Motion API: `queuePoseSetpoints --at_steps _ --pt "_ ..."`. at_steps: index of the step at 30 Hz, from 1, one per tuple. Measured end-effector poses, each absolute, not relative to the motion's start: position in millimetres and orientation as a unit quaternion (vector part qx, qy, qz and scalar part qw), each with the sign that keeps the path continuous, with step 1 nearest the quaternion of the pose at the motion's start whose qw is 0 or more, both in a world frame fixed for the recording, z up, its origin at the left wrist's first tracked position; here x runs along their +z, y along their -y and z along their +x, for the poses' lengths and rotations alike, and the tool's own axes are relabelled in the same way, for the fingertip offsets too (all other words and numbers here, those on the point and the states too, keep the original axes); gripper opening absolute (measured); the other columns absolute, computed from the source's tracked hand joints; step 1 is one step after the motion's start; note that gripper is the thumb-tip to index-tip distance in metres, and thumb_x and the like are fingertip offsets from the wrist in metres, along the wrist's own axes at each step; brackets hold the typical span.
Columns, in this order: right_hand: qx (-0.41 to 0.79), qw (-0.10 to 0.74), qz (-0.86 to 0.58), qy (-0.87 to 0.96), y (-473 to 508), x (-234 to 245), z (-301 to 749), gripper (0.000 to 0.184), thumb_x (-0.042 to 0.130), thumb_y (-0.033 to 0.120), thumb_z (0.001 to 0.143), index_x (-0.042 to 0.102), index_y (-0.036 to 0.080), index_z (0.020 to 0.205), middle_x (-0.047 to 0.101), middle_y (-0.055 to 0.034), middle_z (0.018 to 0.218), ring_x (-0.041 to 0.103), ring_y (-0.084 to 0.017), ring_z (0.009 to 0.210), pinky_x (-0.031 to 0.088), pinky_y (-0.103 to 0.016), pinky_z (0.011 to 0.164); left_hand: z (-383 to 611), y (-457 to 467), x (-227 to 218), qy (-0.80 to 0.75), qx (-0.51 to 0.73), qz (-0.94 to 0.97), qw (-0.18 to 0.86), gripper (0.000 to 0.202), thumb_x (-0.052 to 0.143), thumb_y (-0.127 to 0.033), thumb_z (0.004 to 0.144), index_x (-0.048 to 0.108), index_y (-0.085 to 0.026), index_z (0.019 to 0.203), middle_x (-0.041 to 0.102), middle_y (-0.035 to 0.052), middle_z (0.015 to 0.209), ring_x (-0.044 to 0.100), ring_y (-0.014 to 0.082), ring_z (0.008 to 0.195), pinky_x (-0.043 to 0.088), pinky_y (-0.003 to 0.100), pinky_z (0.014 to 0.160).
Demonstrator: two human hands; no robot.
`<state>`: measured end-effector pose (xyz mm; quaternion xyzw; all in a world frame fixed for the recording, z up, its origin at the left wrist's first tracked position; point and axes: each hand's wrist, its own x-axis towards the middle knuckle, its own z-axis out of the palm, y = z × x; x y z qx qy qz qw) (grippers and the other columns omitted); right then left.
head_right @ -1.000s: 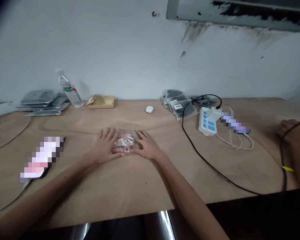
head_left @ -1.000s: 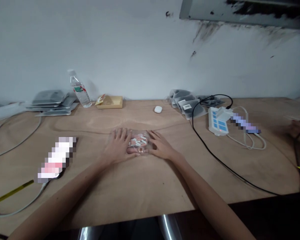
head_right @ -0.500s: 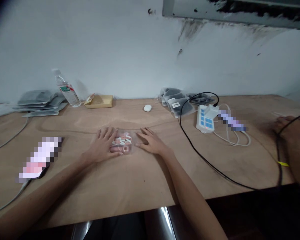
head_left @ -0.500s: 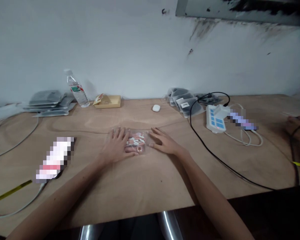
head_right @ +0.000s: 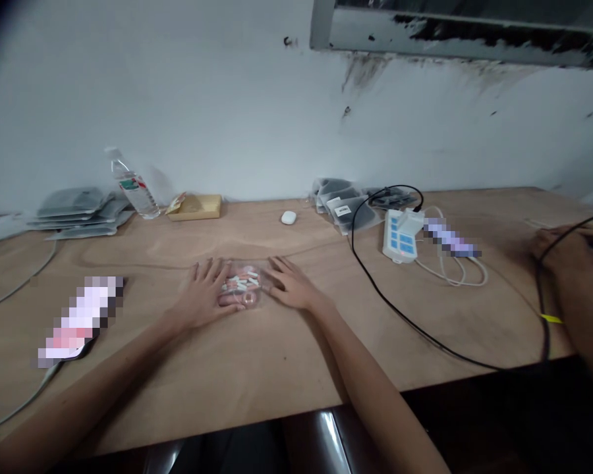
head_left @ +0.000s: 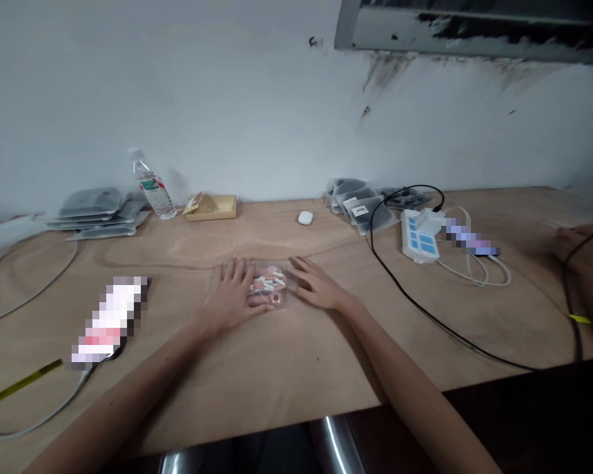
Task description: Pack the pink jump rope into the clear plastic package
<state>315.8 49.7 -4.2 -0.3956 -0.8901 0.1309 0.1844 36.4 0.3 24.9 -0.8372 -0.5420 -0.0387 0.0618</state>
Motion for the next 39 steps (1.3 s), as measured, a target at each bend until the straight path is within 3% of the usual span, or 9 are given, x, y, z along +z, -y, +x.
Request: queuePoseSetpoints --at_steps 3,6,13,19,23,28,31,34,39 --pt "0.137 0.273 -0.396 0.866 -52.3 2.7 320.6 0.05 0.044 0.047 0.103 0.056 0.022 0.144 0.053 -0.0154 0.149 0.045 -0.031 0.141 0.039 -0.056 0.115 37.5 -1.1 24.3 0.557 -0.038 -0.828 0.061 0.108 0.038 -0.088 0.083 0.031 -0.01 0.157 0.027 0.0256 0.163 0.022 0.0467 0.15 0.017 0.065 0.118" --pt "0.142 0.327 -0.383 0.852 -48.1 8.5 315.2 0.039 0.043 0.037 0.105 0.065 0.024 0.134 0.061 -0.013 0.14 0.051 -0.029 0.136 0.041 -0.055 0.113 39.1 -1.9 23.0 0.574 -0.039 -0.816 0.062 0.109 0.036 -0.088 0.083 0.03 -0.009 0.158 0.022 0.0253 0.164 0.019 0.0476 0.151 0.015 0.066 0.118" --pt "0.142 0.245 -0.348 0.894 -35.5 3.7 290.9 0.041 0.044 0.026 0.102 0.061 0.018 0.138 0.053 -0.0153 0.15 0.043 -0.03 0.142 0.038 -0.055 0.116 40.4 -2.5 25.1 0.569 -0.03 -0.819 0.068 0.107 0.036 -0.087 0.084 0.032 -0.009 0.157 0.026 0.025 0.163 0.02 0.0496 0.15 0.016 0.067 0.117" --pt "0.146 0.245 -0.372 0.883 -38.6 -3.9 293.8 0.045 0.044 0.037 0.103 0.055 0.021 0.143 0.044 -0.0149 0.156 0.037 -0.031 0.147 0.034 -0.057 0.118 37.1 -7.6 29.5 0.559 -0.028 -0.826 0.075 0.1 0.036 -0.087 0.083 0.041 -0.014 0.15 0.036 0.0252 0.157 0.033 0.0485 0.143 0.02 0.067 0.114" --pt "0.14 0.253 -0.427 0.856 -42.4 -4.5 298.6 0.054 0.046 0.046 0.102 0.051 0.017 0.147 0.046 -0.0178 0.154 0.04 -0.032 0.144 0.035 -0.055 0.118 32.8 -10.5 30.0 0.552 -0.049 -0.83 0.069 0.094 0.039 -0.085 0.084 0.045 -0.016 0.147 0.04 0.0246 0.155 0.036 0.048 0.141 0.022 0.067 0.113" --pt "0.158 0.286 -0.446 0.833 -47.2 -3.3 301.1 0.051 0.039 0.051 0.103 0.068 0.019 0.13 0.056 -0.0161 0.146 0.044 -0.032 0.141 0.034 -0.057 0.117 28.2 -11.3 31.7 0.562 -0.073 -0.821 0.06 0.091 0.037 -0.083 0.086 0.045 -0.015 0.147 0.04 0.0222 0.156 0.036 0.0458 0.141 0.024 0.063 0.113" --pt "0.217 0.32 -0.425 0.819 -45.7 -0.1 298.8 0.053 0.037 0.055 0.104 0.07 0.02 0.127 0.057 -0.0149 0.146 0.046 -0.03 0.142 0.035 -0.056 0.118 27.5 -11.3 33.9 0.566 -0.08 -0.819 0.058 0.093 0.035 -0.084 0.086 0.044 -0.014 0.147 0.042 0.0215 0.155 0.038 0.0443 0.14 0.024 0.061 0.114" --pt "0.265 0.317 -0.372 0.831 -40.2 6.0 296.1 0.056 0.038 0.058 0.104 0.063 0.022 0.138 0.053 -0.0136 0.151 0.043 -0.029 0.144 0.033 -0.054 0.119 28.7 -11.2 34.5 0.565 -0.076 -0.82 0.058 0.094 0.034 -0.085 0.086 0.046 -0.013 0.146 0.041 0.0228 0.155 0.037 0.0457 0.14 0.024 0.062 0.114" --pt "0.255 0.248 -0.332 0.874 -30.0 12.0 295.4 0.072 0.037 0.065 0.102 0.033 0.021 0.159 0.035 -0.0139 0.162 0.032 -0.031 0.15 0.029 -0.056 0.122 32.6 -11.1 30.8 0.553 -0.06 -0.827 0.076 0.093 0.035 -0.085 0.085 0.048 -0.014 0.144 0.042 0.0249 0.153 0.037 0.0495 0.139 0.023 0.066 0.111"
